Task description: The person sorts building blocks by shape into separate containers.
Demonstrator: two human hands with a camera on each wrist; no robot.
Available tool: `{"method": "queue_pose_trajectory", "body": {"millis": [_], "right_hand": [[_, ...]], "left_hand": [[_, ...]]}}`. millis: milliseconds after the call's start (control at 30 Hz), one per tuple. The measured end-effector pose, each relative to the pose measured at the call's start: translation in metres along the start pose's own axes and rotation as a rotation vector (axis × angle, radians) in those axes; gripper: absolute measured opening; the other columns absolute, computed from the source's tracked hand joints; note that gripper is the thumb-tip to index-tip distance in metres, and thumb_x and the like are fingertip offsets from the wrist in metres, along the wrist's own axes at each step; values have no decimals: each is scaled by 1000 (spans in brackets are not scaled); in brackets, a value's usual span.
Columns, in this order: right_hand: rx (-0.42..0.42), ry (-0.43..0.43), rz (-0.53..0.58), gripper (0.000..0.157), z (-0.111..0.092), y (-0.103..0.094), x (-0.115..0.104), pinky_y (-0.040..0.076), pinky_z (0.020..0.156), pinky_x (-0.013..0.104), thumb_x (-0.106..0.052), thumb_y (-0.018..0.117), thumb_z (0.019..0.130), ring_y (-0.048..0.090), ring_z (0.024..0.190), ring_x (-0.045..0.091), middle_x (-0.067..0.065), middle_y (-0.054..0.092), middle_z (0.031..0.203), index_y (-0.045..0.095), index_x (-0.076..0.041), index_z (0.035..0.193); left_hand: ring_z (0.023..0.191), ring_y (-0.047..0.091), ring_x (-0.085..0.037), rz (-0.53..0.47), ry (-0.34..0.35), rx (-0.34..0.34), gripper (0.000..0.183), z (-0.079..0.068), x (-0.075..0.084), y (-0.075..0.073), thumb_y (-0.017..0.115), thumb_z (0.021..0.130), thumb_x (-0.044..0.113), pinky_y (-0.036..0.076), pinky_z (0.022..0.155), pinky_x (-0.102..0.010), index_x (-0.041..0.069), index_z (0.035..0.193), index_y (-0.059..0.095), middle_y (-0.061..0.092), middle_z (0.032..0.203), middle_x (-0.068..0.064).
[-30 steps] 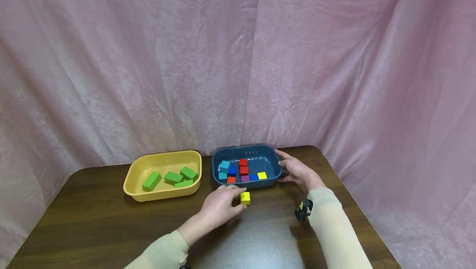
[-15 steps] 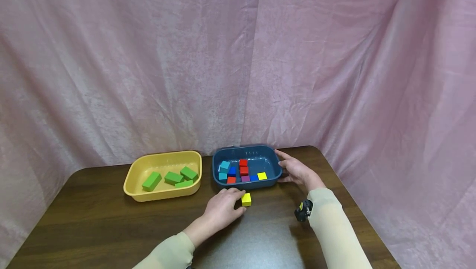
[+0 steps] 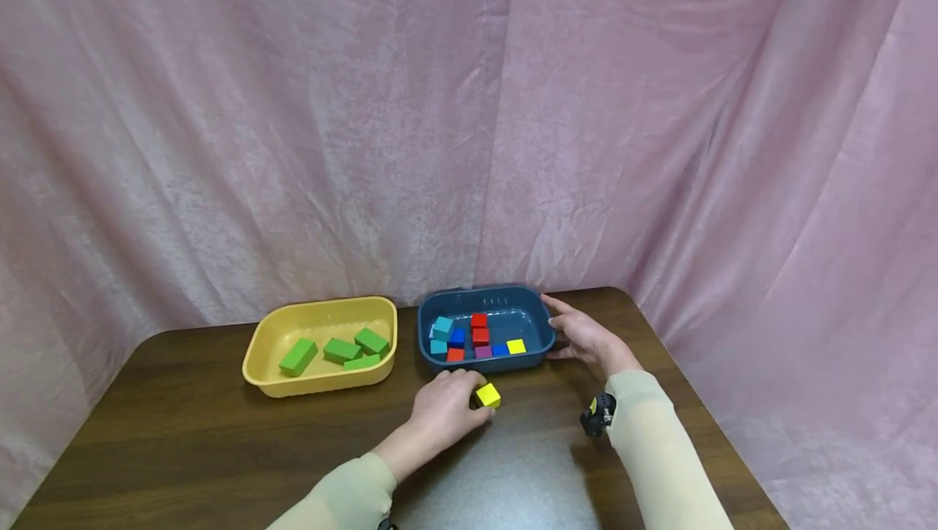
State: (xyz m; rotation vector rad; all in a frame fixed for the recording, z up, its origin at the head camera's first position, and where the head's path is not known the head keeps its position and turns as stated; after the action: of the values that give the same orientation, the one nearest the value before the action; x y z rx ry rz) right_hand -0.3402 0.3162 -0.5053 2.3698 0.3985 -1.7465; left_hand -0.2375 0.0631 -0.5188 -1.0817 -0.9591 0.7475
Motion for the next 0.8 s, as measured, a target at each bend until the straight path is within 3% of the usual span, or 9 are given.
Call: {"method": "queue_pose_trajectory", "body": {"millis": [433,800], "right_hand": [[1,2,1,55,0,-1,-1,40,88,60,-9,28,100,42,120,40,21,21,146,15,-29,149],[8,4,-6,55,-4,1,-3,40,88,60,-10,28,100,44,119,39,21,23,145,15,-29,149]], "left_hand": [[71,44,-14,16,8,-26,33,1,2,-1,73,75,41,40,58,-27,20,100,65,57,83,7],[71,44,-12,1,69,-20,33,-2,3,-3,73,74,39,40,59,-26,20,101,65,57,85,8]]}}
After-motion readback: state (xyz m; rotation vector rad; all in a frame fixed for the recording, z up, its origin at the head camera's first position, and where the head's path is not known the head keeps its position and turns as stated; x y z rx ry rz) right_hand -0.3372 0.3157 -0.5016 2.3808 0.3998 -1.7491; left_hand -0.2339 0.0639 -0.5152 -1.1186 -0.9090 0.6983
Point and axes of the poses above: each hand's wrist, its own z-axis towards the middle knuckle, its own y-axis out of the palm, x = y × z, the point moved 2 cm from there along z, towards the middle knuckle
